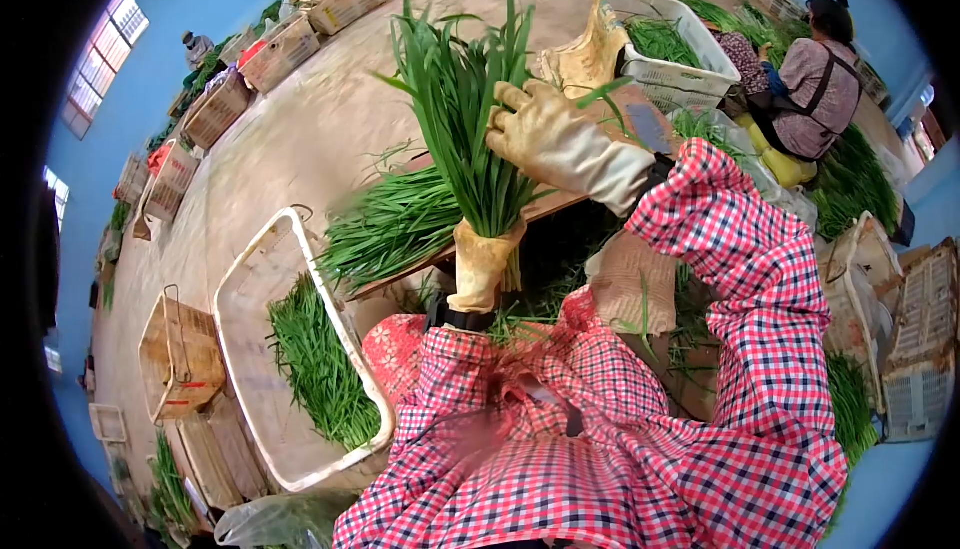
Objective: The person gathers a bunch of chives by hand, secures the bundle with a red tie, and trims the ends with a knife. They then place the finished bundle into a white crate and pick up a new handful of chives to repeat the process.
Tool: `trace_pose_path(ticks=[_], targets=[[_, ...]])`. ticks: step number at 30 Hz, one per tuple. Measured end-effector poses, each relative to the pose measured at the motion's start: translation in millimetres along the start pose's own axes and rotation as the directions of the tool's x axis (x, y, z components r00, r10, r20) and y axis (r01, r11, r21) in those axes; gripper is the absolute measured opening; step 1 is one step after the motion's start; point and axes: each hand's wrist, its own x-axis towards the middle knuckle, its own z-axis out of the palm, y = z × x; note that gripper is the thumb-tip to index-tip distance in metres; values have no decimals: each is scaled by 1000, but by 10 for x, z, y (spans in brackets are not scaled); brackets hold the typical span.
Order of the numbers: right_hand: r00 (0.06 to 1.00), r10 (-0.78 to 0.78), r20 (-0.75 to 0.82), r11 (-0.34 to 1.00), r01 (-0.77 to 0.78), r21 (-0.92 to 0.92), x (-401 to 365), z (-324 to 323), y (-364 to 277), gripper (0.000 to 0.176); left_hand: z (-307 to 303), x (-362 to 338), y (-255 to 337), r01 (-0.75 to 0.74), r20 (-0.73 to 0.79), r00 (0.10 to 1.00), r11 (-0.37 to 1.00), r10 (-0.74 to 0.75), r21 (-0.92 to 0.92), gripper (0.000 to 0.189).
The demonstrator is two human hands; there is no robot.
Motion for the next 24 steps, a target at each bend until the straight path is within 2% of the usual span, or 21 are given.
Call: trace_pose_path(ticks=[1,3,4,5,6,7,8,9,10,11,12,13,14,16,17,18,20,21,24], targets=[[999,-2,-39,999,1,-38,-21,73,96,32,5,-17,-8,-37,5,999,999,37,2,14],[996,16,-83,997,-22,-71,-45,270,354,32,18,-21,30,11,-9,1000,998,-12,-66,14],[990,74,116,982,-52,-181,-45,279,501,33,29,-37,39,39,-14,999,994,-40,-98,14],[957,245,154,968,-250,9,-83,413,650,35,7,-47,-26,-93,27,995,992,91,79,15],[979,146,-140,967,-171,-187,-252,585,870,31,-36,-38,-150,-225,95,974,943,208,247,17],[947,315,-54,944,-319,-84,-300,524,977,27,-43,-56,-225,-350,183,936,850,301,392,18],[850,526,29,848,-527,59,-321,323,1009,25,-7,-79,-198,-126,102,989,978,110,168,19],[733,676,80,715,-678,168,-364,165,1028,23,0,-90,-125,40,76,996,998,-44,46,19],[718,696,-18,706,-680,201,-419,53,1023,22,1,-98,-82,201,65,978,976,-197,-78,19],[799,519,-304,846,-530,51,-553,56,1004,22,17,-103,-121,114,59,992,993,-112,-27,18],[805,260,-534,909,-390,-145,-647,49,941,22,38,-96,-172,23,61,998,999,-24,27,16],[755,325,-570,945,-287,158,-663,-5,714,25,55,-98,-205,-70,70,996,994,64,81,15],[707,405,-579,886,-146,441,-642,-80,417,29,66,-104,-193,10,65,998,1000,-11,28,16],[806,484,-340,698,-122,706,-575,-171,-99,41,94,-93,-118,166,73,984,983,-160,-73,18],[804,518,-291,626,-125,770,-485,-132,-312,48,111,-67,-89,155,104,983,986,-148,-57,24],[802,547,-239,549,-128,826,-398,-64,-487,56,109,-63,42,217,94,974,969,-206,-119,26],[786,594,-172,586,-276,762,-284,129,-662,67,108,-41,285,329,78,944,913,-320,-240,32],[781,624,-36,452,-322,832,-240,114,-703,55,126,-44,245,272,50,962,921,-269,-279,38],[755,654,-48,444,-332,832,-208,236,-717,51,102,-86,68,364,118,931,903,-345,-229,37]])
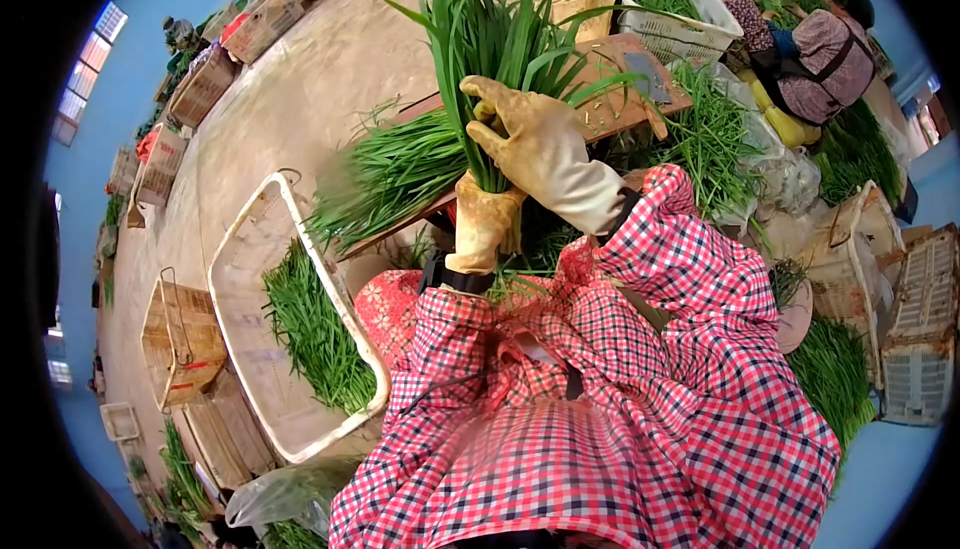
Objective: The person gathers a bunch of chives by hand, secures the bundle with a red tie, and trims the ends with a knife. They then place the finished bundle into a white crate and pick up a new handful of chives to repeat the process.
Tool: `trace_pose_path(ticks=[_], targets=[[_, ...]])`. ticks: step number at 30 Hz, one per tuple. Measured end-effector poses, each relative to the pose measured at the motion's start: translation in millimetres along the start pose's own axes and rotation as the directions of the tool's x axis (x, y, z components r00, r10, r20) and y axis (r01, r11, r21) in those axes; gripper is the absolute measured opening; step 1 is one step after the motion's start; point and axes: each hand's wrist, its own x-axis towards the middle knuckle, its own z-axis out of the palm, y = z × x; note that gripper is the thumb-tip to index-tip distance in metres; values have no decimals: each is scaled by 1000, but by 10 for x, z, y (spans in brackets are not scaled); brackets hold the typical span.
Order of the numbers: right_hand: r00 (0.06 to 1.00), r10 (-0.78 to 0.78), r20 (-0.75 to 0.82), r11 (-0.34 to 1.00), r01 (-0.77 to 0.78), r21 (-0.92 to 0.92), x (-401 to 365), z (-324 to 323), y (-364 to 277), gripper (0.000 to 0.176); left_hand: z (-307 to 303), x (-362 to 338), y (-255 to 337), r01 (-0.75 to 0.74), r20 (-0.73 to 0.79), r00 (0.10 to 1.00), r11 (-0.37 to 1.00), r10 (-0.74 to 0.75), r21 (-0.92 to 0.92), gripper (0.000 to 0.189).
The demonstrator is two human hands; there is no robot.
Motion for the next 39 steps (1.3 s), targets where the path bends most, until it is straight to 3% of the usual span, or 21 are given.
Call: trace_pose_path(ticks=[4,8,11,12,14,16,17,20,21,22,24,25,28,31,32,34,35,36,38,39], targets=[[993,79,82,995,-84,53,65,-74,-66,45,-40,-18,-37,-11,7,1000,1000,10,26,33],[986,-3,166,999,10,-44,92,-55,63,48,-70,-26,-79,-38,-24,999,991,41,129,26],[895,133,426,855,114,-505,280,-165,153,47,-88,-37,-64,-28,-73,996,975,46,222,25],[901,94,423,811,177,-558,370,-348,119,43,-99,-41,-59,-25,-95,994,969,50,244,25],[973,-211,98,897,233,-376,384,-625,295,43,-127,-42,-94,-67,-89,992,963,93,260,23],[948,-319,-21,918,303,-257,362,-919,205,41,-145,-52,-119,-149,-88,981,961,173,234,18],[975,-221,18,902,212,-377,248,-1045,185,39,-137,-57,-144,-116,-107,984,972,140,203,16],[949,-51,311,995,77,-71,-337,-940,733,34,-222,30,-235,-247,45,968,916,245,318,17],[871,74,485,980,26,-196,-572,-865,802,39,-216,-1,-99,-89,38,996,993,86,79,16],[755,208,622,946,5,-323,-762,-813,777,46,-217,-5,-76,-61,62,996,997,58,50,15],[538,383,751,910,-78,-407,-886,-663,694,68,-220,11,-31,-9,104,995,1000,10,-2,14],[559,394,730,918,-283,-279,-1004,-548,744,70,-208,4,13,52,121,992,992,-39,-111,11],[674,310,670,827,-539,161,-994,-184,770,74,-165,-23,159,37,166,986,984,-8,-173,13],[809,113,577,699,-478,533,-704,58,689,73,-113,9,21,80,133,989,986,-61,-149,17],[871,114,478,685,-417,597,-647,184,809,72,-96,0,3,95,143,986,992,-82,-85,18],[913,263,313,459,-403,792,-421,2,500,66,-51,-56,10,123,153,980,992,-128,41,20],[856,328,400,281,-492,824,-400,28,634,62,-20,-67,39,180,188,964,981,-190,72,19],[791,368,488,100,-556,825,-314,-5,708,58,-2,-67,140,114,243,962,991,-127,67,20],[825,454,337,173,-452,875,-220,140,816,37,7,74,142,-1,349,937,998,-21,62,22],[906,375,198,303,-322,897,-191,150,879,34,-17,202,167,-56,438,899,983,-25,172,26]])
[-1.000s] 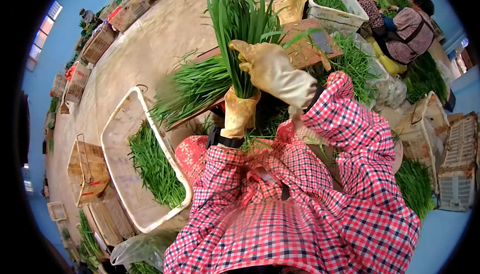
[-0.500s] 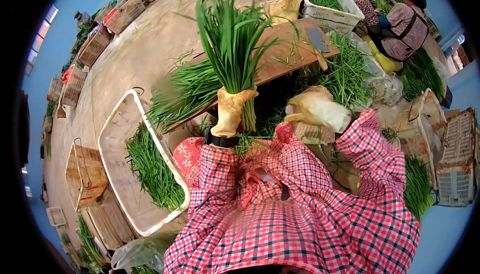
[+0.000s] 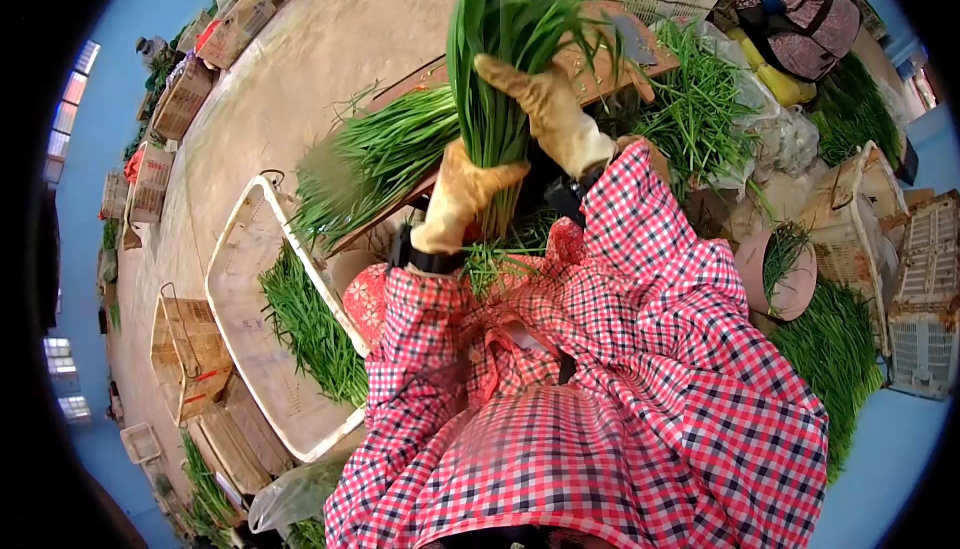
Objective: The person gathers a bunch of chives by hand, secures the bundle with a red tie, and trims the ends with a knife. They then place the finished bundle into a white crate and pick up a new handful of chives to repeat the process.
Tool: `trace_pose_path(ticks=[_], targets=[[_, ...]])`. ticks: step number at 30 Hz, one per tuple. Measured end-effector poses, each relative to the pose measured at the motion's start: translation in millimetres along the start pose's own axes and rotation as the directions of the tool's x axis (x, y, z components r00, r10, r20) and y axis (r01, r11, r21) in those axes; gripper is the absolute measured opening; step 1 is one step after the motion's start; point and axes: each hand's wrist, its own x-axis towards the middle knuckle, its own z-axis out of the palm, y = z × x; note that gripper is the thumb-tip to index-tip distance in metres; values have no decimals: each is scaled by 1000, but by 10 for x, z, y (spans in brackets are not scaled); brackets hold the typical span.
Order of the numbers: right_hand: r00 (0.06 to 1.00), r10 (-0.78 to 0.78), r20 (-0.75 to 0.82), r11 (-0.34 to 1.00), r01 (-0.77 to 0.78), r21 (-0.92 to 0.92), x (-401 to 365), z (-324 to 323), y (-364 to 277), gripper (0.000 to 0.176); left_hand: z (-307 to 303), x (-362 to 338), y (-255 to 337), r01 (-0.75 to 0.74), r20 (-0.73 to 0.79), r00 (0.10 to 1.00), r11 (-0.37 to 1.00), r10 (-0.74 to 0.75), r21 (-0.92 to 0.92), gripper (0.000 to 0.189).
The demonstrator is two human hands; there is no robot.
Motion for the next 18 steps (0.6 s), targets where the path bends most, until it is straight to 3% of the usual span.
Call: trace_pose_path(ticks=[1,2,5,6,7,8,10,12,15,17,18], targets=[[984,-173,50,982,176,-65,67,-39,-10,32,37,70,-28,-67,-67,996,956,50,-284,30],[968,-230,99,973,231,-1,178,-78,-21,32,-36,253,-215,-100,-75,993,988,91,-121,39],[881,-431,194,903,420,94,502,-75,-217,43,-209,572,37,-63,-26,998,990,61,-128,47],[880,-434,194,900,414,136,597,-46,-321,49,-292,676,279,-25,27,999,992,29,-124,47],[947,-282,152,908,212,360,673,-37,-417,75,-325,763,391,-69,-39,997,996,67,-48,46],[893,-408,188,761,447,-471,627,195,-827,50,-383,890,389,-28,-35,999,998,30,56,50],[883,-454,123,808,466,-361,668,238,-758,40,-448,1151,248,26,-58,998,978,-15,205,58],[886,-427,182,791,464,-400,734,-22,-529,46,-440,1246,95,54,-100,995,954,-25,295,64],[966,-245,89,819,255,-514,922,-385,-73,61,-313,1343,-19,-80,-29,996,995,82,58,71],[974,-202,100,755,219,-618,928,-508,42,65,-363,1531,-447,63,-44,997,993,-58,99,72],[976,-200,81,827,213,-521,850,-446,-14,66,-322,1536,-374,73,-27,997,979,-69,189,73]])
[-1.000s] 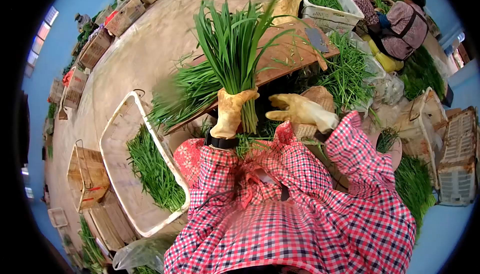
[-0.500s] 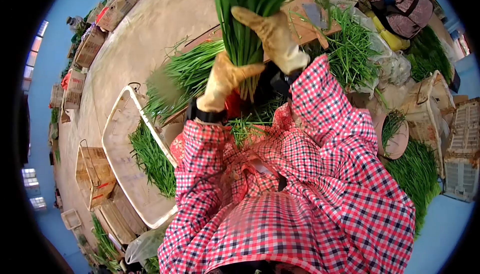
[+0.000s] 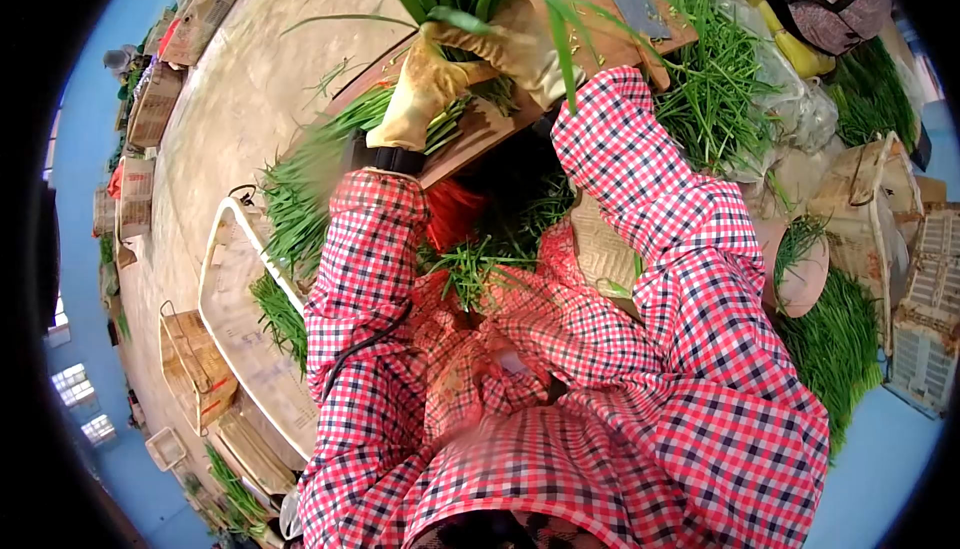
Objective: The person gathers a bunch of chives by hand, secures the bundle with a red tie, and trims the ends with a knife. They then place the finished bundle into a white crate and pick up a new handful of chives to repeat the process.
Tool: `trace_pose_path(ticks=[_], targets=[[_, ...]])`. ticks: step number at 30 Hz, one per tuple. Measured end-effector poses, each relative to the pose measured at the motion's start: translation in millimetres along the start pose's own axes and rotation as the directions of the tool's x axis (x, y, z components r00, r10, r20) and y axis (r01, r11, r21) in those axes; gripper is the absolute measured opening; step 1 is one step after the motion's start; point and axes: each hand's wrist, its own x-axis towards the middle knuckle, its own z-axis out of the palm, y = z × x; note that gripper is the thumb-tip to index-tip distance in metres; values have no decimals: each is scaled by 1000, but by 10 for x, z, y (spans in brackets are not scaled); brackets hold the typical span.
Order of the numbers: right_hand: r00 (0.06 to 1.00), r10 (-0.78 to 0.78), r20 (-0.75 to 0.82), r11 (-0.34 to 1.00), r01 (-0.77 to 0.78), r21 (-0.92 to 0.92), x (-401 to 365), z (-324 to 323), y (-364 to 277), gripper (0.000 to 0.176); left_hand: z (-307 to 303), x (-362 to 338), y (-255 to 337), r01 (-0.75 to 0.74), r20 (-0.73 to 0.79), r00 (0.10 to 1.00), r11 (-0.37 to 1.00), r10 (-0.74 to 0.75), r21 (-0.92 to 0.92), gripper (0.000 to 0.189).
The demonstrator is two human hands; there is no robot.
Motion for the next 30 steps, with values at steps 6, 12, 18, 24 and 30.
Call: trace_pose_path(ticks=[6,12,18,24,30], targets=[[926,-365,102,930,367,-9,245,-4,497,34,-74,3,52,-157,-46,987,980,152,-120,60],[971,-54,234,906,-51,420,310,240,-77,32,-242,-347,163,-212,29,976,976,214,-51,38],[948,99,303,992,-71,-101,62,525,-1381,44,-81,-978,306,-286,-132,955,937,264,-199,45],[881,-41,471,856,274,-439,-73,494,-1759,66,-15,-1277,127,-150,-214,971,427,-105,-892,27],[814,-333,476,482,581,-656,-457,646,-1733,90,-278,-1600,-13,-358,-363,927,68,-93,-931,49]])
